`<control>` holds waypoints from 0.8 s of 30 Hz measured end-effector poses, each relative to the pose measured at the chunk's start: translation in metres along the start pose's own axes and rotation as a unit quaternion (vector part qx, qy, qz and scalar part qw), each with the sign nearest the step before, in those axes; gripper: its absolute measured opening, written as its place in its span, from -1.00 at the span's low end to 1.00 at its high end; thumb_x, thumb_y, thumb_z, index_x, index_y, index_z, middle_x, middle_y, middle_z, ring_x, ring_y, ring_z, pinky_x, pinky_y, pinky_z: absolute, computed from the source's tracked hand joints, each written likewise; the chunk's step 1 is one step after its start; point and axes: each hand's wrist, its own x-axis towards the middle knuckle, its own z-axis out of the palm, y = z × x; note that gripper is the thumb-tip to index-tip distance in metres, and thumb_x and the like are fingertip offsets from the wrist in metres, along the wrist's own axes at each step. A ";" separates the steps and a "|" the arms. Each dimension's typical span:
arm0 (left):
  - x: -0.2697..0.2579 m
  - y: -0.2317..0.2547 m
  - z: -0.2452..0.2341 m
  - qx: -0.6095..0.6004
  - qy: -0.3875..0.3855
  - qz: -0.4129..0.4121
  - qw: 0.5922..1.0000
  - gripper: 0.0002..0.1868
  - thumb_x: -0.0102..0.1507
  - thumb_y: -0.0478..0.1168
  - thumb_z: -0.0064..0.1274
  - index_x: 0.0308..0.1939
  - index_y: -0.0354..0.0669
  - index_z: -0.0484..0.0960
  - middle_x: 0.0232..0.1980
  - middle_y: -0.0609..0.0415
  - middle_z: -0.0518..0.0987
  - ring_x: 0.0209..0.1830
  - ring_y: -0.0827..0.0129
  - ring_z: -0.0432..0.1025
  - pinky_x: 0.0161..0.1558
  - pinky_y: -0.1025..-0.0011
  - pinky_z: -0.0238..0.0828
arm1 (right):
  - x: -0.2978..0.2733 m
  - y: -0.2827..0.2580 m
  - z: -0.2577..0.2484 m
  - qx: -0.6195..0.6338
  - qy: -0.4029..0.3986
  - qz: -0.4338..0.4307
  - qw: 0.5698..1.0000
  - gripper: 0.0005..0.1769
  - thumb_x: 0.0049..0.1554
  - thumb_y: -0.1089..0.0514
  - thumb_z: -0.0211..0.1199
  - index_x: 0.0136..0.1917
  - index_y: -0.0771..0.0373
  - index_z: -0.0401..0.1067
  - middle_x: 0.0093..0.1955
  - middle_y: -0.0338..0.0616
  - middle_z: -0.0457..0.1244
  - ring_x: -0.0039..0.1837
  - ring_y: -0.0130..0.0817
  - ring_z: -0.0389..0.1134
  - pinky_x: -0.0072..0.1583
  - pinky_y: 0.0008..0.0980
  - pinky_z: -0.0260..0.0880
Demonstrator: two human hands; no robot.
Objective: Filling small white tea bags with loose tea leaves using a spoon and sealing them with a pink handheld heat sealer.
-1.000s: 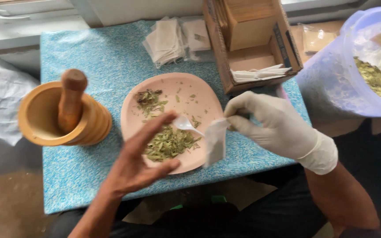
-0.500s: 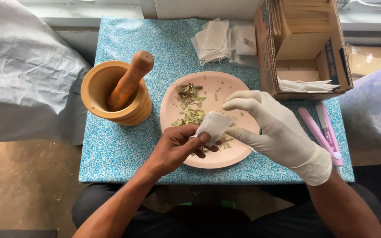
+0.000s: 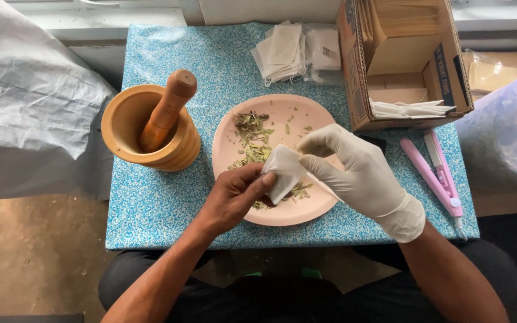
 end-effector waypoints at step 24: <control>-0.013 -0.002 -0.010 0.116 0.098 0.001 0.988 -0.39 0.24 -0.22 0.49 0.35 -0.29 0.72 -0.20 -0.16 0.84 -0.19 0.32 0.73 -0.04 0.22 0.75 | -0.018 0.001 0.052 -0.194 0.163 -0.122 0.960 -0.88 0.40 0.02 0.38 0.17 0.02 0.62 -0.22 -0.26 0.35 -0.17 -0.22 0.47 -0.10 -0.30 0.50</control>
